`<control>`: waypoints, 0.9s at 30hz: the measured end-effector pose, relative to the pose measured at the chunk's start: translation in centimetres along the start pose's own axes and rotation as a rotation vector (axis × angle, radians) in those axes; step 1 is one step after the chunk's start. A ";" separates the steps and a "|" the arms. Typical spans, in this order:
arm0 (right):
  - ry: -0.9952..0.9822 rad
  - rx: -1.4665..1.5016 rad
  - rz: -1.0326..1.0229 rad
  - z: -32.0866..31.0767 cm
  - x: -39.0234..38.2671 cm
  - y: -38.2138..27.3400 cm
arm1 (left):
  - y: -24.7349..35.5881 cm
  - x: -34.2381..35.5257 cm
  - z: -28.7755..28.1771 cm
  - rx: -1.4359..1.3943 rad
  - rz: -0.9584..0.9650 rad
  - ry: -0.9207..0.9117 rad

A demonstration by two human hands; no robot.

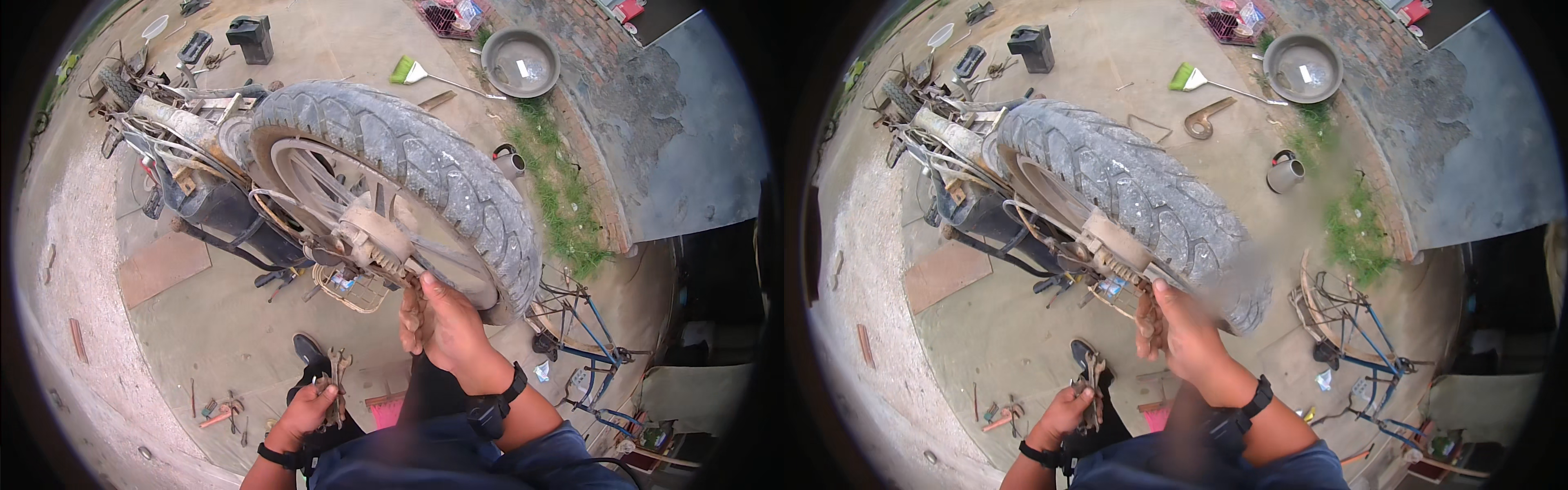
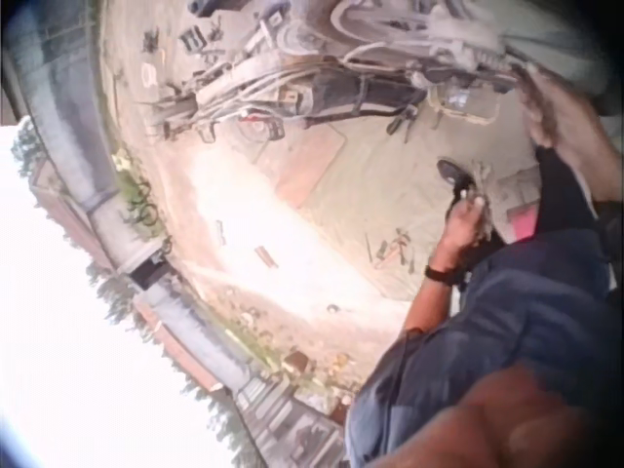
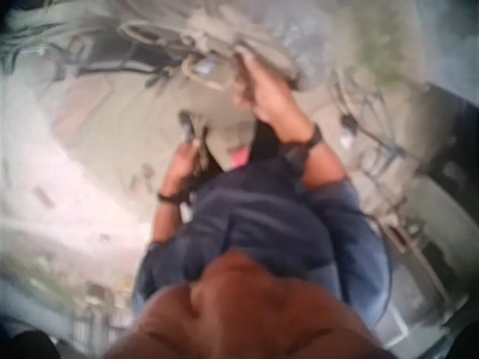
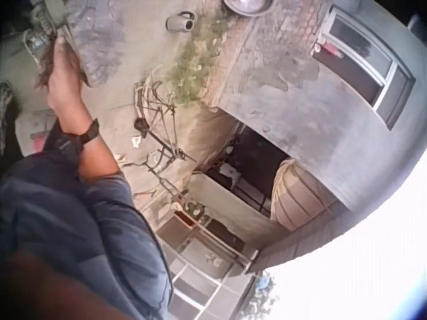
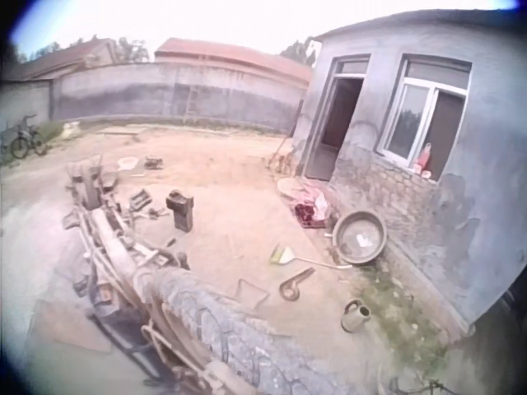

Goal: The person uses a wrench to tighten bolts on the front wheel hub of a motorcycle. They adjust the wheel and continue tightening the fasteners while the motorcycle remains upright.

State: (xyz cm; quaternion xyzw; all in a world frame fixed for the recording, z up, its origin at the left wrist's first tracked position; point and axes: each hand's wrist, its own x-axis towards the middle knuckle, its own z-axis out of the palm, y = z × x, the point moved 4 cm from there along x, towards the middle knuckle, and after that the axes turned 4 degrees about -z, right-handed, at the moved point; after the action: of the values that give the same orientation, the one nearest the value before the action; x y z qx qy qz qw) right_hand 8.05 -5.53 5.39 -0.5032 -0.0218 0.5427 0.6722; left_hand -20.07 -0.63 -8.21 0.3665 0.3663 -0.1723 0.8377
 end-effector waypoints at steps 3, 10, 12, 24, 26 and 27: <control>0.063 -0.012 -0.011 -0.1 -0.1 0.3 | 2.1 -2.1 0.3 0.030 -0.047 0.051; 0.104 -0.465 -0.205 -0.3 -0.2 0.0 | 4.6 -4.0 0.8 0.089 -0.036 0.141; 0.117 -0.664 -0.327 -0.5 -0.2 -0.2 | 5.1 -4.2 1.2 0.096 -0.023 0.150; 0.082 -0.768 -0.403 -0.9 -0.1 -0.8 | 5.8 -4.6 2.6 0.113 -0.023 0.167; 0.082 -0.490 -0.214 -0.9 0.0 0.1 | 6.0 -4.7 2.8 0.106 -0.027 0.174; 0.082 -0.352 -0.121 -0.8 0.0 0.5 | 6.1 -4.7 2.9 0.102 -0.028 0.176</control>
State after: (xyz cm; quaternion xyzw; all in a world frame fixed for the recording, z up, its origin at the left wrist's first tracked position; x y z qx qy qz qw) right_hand 8.17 -6.11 4.62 -0.6324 -0.1190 0.4681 0.6056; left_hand -18.41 1.41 -0.41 0.4174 0.4344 -0.1694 0.7799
